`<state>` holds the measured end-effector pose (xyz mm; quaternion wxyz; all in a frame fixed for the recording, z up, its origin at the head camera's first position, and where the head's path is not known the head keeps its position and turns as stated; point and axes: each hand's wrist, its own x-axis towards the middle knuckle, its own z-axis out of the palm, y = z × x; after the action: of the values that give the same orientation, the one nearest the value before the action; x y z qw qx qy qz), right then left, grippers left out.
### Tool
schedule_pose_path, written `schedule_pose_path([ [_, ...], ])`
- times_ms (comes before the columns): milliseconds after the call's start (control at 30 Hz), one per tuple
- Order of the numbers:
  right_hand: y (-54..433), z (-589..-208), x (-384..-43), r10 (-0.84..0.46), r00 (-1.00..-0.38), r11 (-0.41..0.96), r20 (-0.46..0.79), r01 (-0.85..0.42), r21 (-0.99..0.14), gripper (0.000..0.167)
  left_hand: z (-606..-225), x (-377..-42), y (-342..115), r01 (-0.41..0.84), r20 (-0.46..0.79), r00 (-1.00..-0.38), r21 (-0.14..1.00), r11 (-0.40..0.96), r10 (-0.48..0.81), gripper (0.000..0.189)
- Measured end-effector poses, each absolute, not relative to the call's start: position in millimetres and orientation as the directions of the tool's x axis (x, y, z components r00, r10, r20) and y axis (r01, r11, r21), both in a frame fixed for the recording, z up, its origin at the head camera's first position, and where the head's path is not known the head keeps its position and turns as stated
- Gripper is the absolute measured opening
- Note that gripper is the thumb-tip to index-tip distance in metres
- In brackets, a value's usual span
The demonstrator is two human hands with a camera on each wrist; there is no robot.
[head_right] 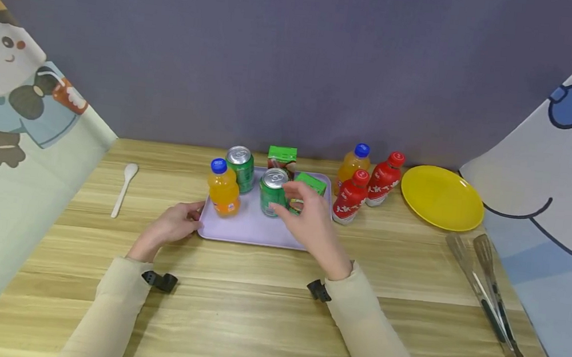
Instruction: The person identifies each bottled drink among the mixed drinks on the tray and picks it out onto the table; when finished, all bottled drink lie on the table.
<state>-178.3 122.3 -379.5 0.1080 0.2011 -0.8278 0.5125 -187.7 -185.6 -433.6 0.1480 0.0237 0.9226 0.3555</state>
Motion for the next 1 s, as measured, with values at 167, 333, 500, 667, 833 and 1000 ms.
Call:
schedule_pose_path([
  [167,111,-383,-176,-0.253,-0.897,0.369,0.364,-0.437,-0.820,0.046,-433,-188,-185,-0.055,-0.248,-0.957,0.658,0.751,0.147,0.059],
  [333,97,-387,-176,-0.282,-0.882,0.360,0.378,-0.463,-0.810,0.050,-433,-188,-186,-0.051,-0.246,-0.958,0.654,0.755,0.148,0.060],
  [500,81,-392,-176,-0.324,-0.874,0.372,0.363,-0.471,-0.800,0.054,-434,-188,-186,-0.053,-0.248,-0.958,0.648,0.760,0.145,0.060],
  [667,69,-396,-176,-0.349,-0.874,0.368,0.338,-0.460,-0.808,0.060,-436,-189,-186,-0.048,-0.245,-0.958,0.646,0.762,0.148,0.060],
  [833,61,-397,-180,-0.354,-0.882,0.343,0.311,-0.432,-0.834,0.065,-435,-189,-185,-0.058,-0.249,-0.958,0.648,0.759,0.139,0.059],
  [1000,54,-400,-184,-0.364,-0.880,0.334,0.305,-0.430,-0.839,0.069,-434,-188,-185,-0.067,-0.249,-0.959,0.657,0.751,0.133,0.059],
])
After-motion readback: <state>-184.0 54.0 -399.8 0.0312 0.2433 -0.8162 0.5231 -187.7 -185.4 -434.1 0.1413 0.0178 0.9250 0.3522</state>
